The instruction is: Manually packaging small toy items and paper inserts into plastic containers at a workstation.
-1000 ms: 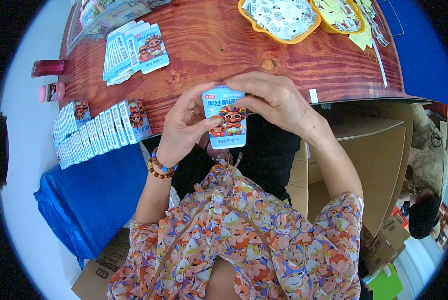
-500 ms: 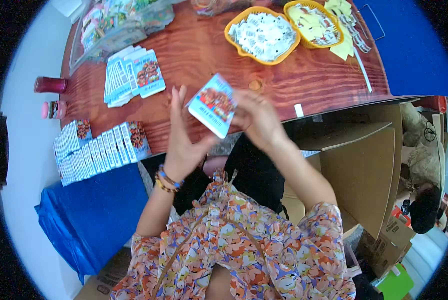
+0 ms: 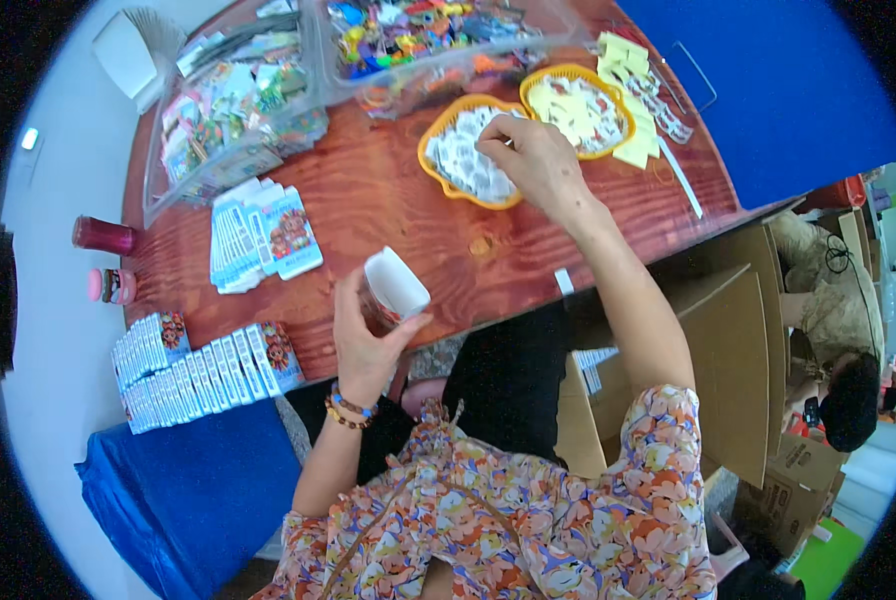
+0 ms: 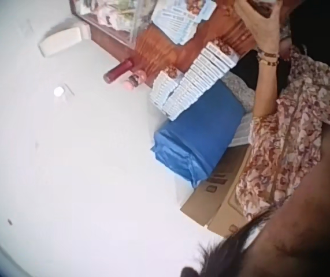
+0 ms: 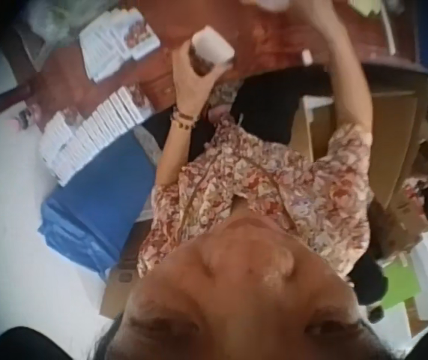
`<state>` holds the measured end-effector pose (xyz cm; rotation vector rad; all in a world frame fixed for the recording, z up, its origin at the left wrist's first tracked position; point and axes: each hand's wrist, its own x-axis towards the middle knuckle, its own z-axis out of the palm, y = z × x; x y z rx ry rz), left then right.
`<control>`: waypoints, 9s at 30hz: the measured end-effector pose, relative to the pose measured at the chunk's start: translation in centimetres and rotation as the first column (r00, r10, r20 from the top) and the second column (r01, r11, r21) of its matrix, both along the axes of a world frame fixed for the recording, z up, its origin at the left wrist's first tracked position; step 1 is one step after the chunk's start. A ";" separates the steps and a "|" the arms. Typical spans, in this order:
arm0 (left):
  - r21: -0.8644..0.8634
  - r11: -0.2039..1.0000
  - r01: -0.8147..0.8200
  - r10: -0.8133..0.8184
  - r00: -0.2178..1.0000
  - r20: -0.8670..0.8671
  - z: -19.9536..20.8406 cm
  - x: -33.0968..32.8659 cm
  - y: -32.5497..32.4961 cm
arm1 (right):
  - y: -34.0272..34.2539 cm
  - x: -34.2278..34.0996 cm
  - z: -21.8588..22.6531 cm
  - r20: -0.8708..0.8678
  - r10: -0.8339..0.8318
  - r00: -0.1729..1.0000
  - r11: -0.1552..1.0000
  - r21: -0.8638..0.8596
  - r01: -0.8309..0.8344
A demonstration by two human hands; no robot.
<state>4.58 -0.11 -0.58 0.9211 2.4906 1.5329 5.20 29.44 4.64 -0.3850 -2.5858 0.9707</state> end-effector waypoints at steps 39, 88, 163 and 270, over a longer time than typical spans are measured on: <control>0.106 0.958 -0.266 0.262 0.964 0.049 0.6 -2.2 -2.5 | -8.9 -13.3 13.6 0.075 0.561 0.825 0.795 -0.329 -0.510; -0.085 0.969 -0.230 0.212 0.960 -0.183 0.0 -2.7 1.1 | -10.3 -3.2 4.4 0.214 0.472 0.855 0.868 0.057 -0.494; -0.253 0.952 -0.173 0.102 0.957 -0.270 0.7 -0.7 1.4 | -9.6 2.4 5.2 0.260 0.480 0.838 0.778 -0.568 -0.270; -0.065 0.998 -0.006 -0.003 0.992 -0.127 0.0 -0.7 2.4 | 5.2 -2.0 0.1 0.316 0.163 0.934 0.865 0.410 -0.290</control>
